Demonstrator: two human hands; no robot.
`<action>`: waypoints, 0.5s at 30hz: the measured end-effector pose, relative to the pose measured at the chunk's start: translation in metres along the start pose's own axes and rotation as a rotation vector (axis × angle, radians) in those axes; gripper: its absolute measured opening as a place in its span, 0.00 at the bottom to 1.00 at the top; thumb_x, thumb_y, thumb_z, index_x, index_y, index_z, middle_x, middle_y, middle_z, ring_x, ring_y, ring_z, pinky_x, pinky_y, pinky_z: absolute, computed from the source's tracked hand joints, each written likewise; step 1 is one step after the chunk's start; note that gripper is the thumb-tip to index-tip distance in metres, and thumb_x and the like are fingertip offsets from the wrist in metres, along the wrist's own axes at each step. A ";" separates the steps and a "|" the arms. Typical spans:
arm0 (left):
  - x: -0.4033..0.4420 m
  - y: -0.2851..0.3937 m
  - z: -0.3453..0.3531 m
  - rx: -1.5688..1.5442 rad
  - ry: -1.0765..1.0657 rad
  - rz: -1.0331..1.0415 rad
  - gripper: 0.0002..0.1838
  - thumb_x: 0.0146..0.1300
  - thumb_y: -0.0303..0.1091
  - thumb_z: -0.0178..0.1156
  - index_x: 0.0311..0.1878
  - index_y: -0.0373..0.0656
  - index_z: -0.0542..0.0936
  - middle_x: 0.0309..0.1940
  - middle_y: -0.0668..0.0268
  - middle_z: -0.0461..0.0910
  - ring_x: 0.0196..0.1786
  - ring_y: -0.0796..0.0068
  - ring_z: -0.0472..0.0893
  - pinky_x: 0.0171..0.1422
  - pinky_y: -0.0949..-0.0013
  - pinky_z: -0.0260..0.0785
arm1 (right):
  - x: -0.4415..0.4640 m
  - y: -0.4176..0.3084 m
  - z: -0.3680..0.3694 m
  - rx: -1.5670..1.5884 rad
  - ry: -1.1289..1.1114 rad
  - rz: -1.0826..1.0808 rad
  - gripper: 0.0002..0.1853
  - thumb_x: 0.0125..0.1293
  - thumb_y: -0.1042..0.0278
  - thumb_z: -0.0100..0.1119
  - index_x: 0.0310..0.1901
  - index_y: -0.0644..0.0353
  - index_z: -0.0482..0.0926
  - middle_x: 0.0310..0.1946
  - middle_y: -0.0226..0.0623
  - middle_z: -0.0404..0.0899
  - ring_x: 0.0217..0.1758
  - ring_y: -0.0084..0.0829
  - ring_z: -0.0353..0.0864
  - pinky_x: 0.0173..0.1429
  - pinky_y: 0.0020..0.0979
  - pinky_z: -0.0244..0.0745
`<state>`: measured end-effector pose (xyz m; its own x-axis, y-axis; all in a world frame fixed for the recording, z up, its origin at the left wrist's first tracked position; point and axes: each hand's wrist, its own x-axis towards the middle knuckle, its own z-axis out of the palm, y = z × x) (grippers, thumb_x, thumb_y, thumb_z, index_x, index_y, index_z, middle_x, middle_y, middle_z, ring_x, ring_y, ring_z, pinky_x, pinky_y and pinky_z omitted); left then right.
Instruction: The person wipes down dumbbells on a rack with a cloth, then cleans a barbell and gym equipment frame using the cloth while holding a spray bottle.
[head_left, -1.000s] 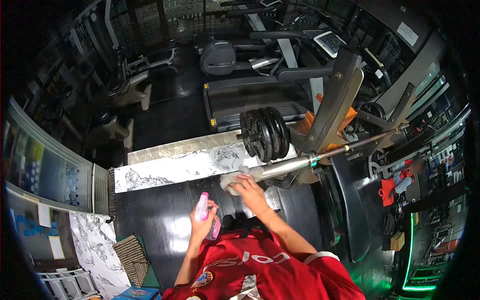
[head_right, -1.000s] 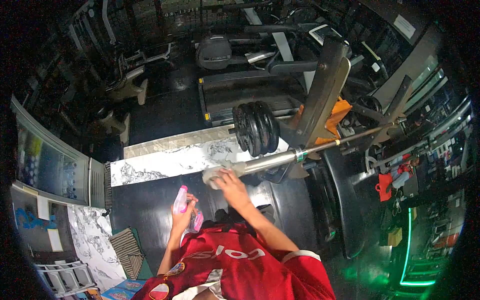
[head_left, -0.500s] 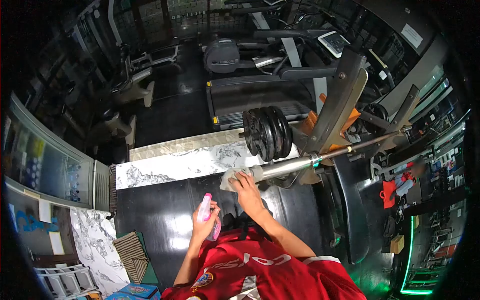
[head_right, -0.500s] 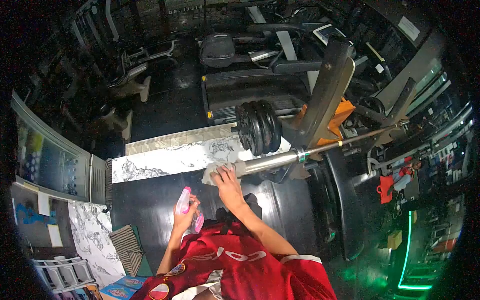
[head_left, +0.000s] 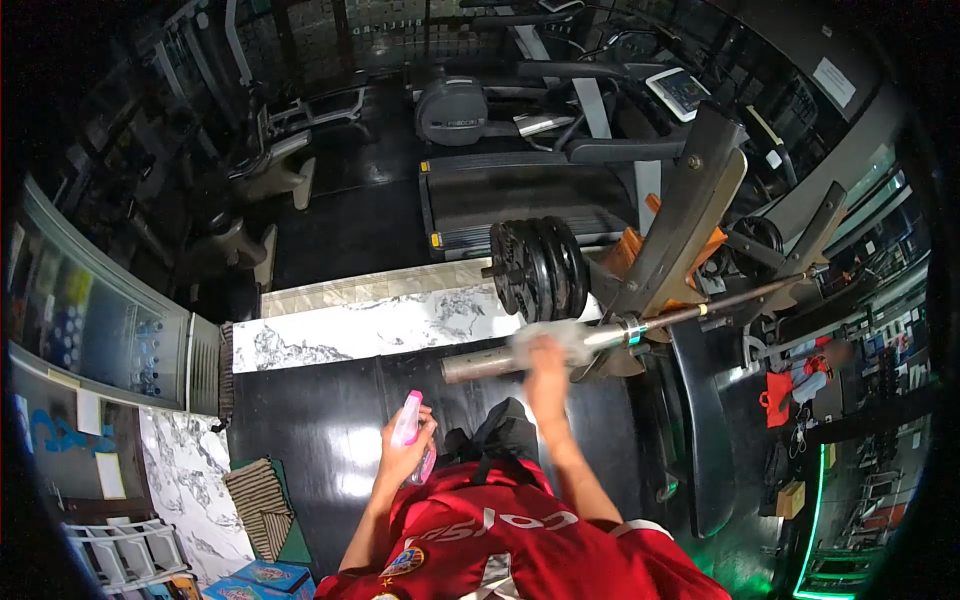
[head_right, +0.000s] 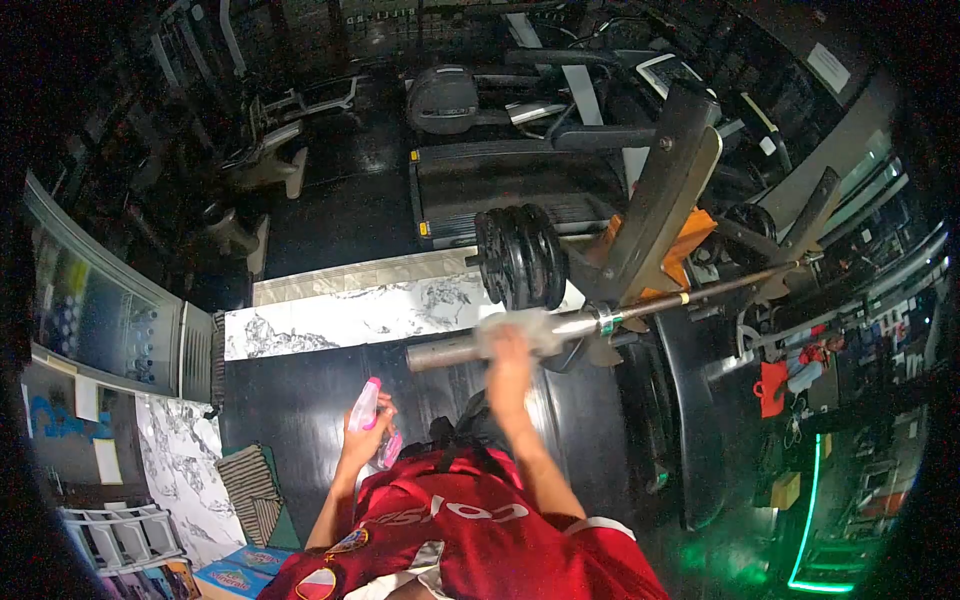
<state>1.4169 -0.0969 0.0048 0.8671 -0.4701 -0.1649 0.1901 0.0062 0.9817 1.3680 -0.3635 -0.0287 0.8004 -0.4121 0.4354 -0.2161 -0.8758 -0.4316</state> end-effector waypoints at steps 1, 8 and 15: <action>0.002 0.004 0.002 0.005 -0.014 0.003 0.12 0.60 0.19 0.58 0.47 0.35 0.73 0.32 0.65 0.77 0.22 0.81 0.76 0.26 0.77 0.69 | -0.005 -0.032 0.007 0.024 -0.101 -0.078 0.24 0.47 0.84 0.50 0.50 0.62 0.74 0.57 0.48 0.70 0.64 0.48 0.66 0.68 0.43 0.61; 0.007 0.017 0.007 0.008 -0.128 -0.016 0.11 0.61 0.23 0.60 0.47 0.36 0.74 0.32 0.68 0.77 0.23 0.83 0.76 0.27 0.78 0.69 | 0.015 -0.001 -0.040 -0.124 -0.283 -0.177 0.19 0.53 0.78 0.51 0.47 0.50 0.76 0.53 0.36 0.74 0.60 0.39 0.72 0.58 0.36 0.74; 0.002 0.016 -0.001 0.105 -0.188 0.029 0.12 0.61 0.24 0.60 0.48 0.36 0.74 0.32 0.69 0.77 0.24 0.83 0.76 0.28 0.78 0.70 | 0.049 0.090 -0.072 -0.349 -0.026 -0.019 0.19 0.49 0.83 0.51 0.45 0.61 0.75 0.41 0.47 0.77 0.45 0.51 0.76 0.57 0.47 0.69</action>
<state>1.4222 -0.0969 0.0200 0.7687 -0.6271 -0.1258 0.1090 -0.0653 0.9919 1.3480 -0.4806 0.0104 0.8189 -0.3922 0.4190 -0.3756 -0.9183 -0.1253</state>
